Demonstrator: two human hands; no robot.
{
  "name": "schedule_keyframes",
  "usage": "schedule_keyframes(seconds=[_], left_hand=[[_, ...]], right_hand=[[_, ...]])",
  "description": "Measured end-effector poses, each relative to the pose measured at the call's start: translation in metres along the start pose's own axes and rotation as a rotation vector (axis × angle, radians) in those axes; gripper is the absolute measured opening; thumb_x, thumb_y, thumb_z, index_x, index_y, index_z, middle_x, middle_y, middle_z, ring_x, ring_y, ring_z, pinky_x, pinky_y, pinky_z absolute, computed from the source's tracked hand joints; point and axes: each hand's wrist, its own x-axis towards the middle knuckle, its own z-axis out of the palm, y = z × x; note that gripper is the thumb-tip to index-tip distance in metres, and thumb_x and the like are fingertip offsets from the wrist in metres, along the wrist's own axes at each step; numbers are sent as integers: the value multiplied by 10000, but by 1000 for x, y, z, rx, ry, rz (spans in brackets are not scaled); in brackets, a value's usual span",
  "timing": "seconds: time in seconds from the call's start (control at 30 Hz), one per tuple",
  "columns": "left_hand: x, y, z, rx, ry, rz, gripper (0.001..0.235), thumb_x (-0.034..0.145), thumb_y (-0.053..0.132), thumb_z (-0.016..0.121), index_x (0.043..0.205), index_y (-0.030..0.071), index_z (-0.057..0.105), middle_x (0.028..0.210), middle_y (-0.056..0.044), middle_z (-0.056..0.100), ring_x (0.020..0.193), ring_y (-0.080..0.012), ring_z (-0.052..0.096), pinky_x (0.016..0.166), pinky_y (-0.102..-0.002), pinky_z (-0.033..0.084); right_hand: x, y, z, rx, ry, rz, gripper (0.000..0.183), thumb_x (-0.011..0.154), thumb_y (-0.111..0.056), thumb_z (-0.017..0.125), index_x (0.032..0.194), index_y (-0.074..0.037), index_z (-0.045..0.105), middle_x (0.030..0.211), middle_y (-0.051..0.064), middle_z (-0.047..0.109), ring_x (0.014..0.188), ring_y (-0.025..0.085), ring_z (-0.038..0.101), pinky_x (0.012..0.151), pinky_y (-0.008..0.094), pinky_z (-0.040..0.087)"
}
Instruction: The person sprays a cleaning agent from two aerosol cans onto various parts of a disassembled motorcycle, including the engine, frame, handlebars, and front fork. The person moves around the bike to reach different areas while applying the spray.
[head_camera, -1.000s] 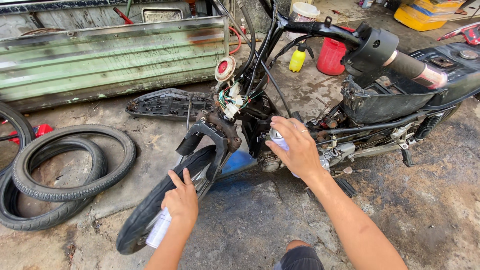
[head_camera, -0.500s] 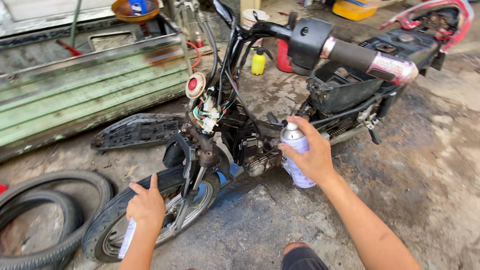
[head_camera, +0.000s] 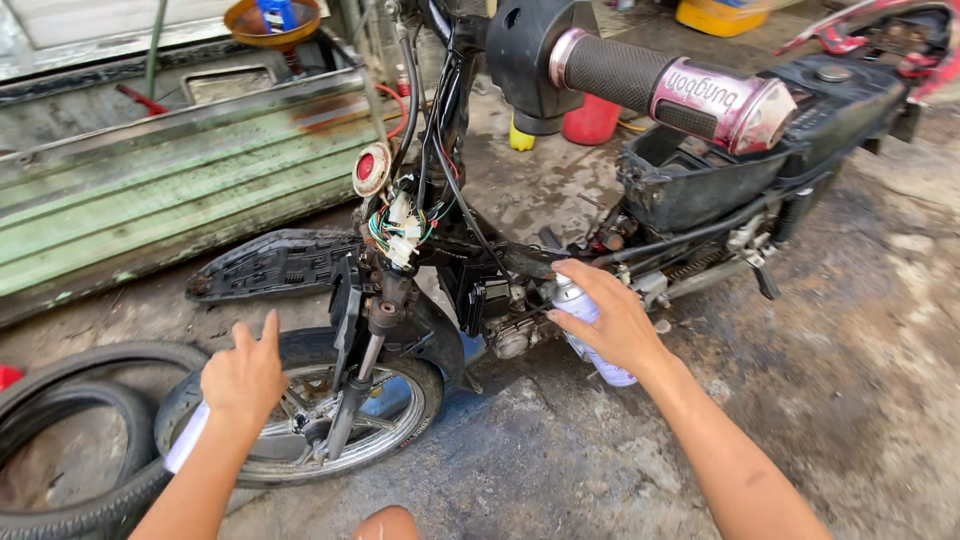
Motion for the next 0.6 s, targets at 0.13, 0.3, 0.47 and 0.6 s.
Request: schedule_keyframes(seconds=[0.13,0.3,0.47,0.6], left_hand=[[-33,54,-85,-90,-3,-7,889,744,422,790,1551,269,448,1269,-83,612,880,-429,776,742,-573,639],[-58,140,-155,-344,112,-31,719,741,446,672,1412,257,494,1302,-24,558,833,-434,747,751,-573,632],[-80,230,-165,-329,392,-63,708,659,436,692,1337,270,574,1163,11,601,705,-338,740,638,-477,625],[-102,262,-228,-306,672,-95,824,639,384,714,1430,200,577,1070,-19,654,672,-299,725,569,-432,610]], right_hand=[[27,30,20,100,-60,-88,622,841,-169,828,1415,-76,607,1291,151,709,1219,363,650,1040,510,504],[58,73,29,176,-137,-224,640,883,-296,812,1458,-153,571,1343,55,689,1257,311,626,1049,457,506],[55,107,-13,94,-504,-284,571,960,-303,693,1494,-213,510,1367,107,671,1227,423,617,987,550,531],[92,83,-47,247,-729,-35,615,1004,-452,574,1561,-252,411,1533,149,533,1353,465,514,1118,574,455]])
